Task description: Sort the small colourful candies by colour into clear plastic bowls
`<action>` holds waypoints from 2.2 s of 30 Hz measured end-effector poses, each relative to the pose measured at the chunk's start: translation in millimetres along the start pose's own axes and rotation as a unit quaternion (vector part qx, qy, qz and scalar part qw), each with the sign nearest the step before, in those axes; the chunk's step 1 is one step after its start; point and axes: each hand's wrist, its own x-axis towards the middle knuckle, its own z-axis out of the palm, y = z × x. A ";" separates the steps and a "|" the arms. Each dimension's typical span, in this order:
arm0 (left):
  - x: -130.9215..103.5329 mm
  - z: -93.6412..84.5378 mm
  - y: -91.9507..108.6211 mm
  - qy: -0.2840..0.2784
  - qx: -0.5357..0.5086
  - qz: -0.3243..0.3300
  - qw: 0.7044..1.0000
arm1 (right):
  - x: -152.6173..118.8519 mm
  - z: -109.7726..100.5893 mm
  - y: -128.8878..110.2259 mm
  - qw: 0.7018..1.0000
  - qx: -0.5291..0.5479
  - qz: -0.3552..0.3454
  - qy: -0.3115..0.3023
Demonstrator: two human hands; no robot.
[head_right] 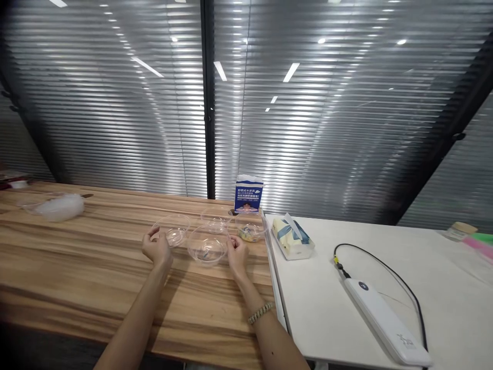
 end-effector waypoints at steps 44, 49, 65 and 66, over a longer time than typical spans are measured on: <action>-44.6 4.4 2.2 -0.506 0.024 0.415 0.756 | 6.6 -27.0 -26.2 0.949 -0.226 -0.173 0.137; -51.7 15.5 -14.3 -0.445 0.027 0.397 0.802 | -2.7 -22.7 -33.7 0.943 -0.198 -0.246 0.105; -45.7 5.8 3.6 -0.324 -0.076 0.248 0.910 | -13.0 -15.2 -32.7 0.915 -0.204 -0.345 -0.039; -45.6 5.2 4.6 -0.316 -0.067 0.262 0.910 | -13.4 -14.6 -32.8 0.915 -0.210 -0.341 -0.042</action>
